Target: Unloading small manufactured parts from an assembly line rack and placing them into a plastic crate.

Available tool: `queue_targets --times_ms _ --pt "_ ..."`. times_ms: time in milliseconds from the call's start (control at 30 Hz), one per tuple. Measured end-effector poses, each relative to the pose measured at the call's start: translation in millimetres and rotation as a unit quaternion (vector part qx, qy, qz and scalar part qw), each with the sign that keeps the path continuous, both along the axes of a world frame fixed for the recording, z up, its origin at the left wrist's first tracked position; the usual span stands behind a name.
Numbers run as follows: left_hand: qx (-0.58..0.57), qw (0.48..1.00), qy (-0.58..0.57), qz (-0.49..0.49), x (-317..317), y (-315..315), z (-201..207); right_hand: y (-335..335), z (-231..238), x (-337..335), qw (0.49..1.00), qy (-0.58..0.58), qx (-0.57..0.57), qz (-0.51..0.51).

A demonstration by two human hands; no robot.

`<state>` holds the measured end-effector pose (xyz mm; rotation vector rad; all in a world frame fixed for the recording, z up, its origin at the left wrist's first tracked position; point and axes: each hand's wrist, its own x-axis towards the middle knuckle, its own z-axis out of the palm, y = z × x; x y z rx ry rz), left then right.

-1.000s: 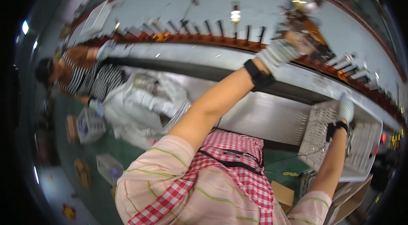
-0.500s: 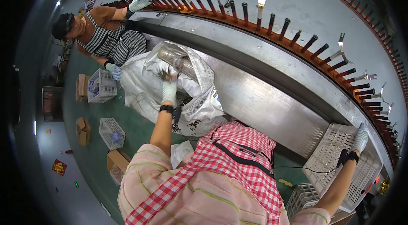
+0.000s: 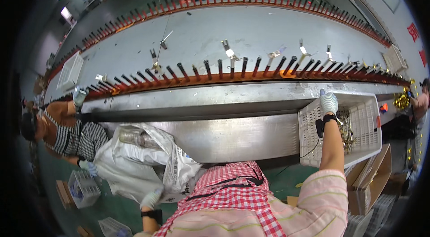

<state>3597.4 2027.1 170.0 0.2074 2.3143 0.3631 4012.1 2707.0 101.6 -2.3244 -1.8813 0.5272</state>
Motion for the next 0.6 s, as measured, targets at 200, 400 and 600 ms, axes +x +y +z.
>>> queue_targets --times_ms 200,400,600 --pt "-0.074 0.956 0.162 -0.233 78 8 8 -16 10 19 0.941 0.09 0.324 -0.044" --pt "-0.146 0.954 0.218 -0.145 128 32 -18 -57 28 -99 0.799 0.434 0.36 0.209" --pt "-0.149 0.954 0.128 -0.228 188 106 -47 0 13 -222 0.702 0.649 0.239 0.169"
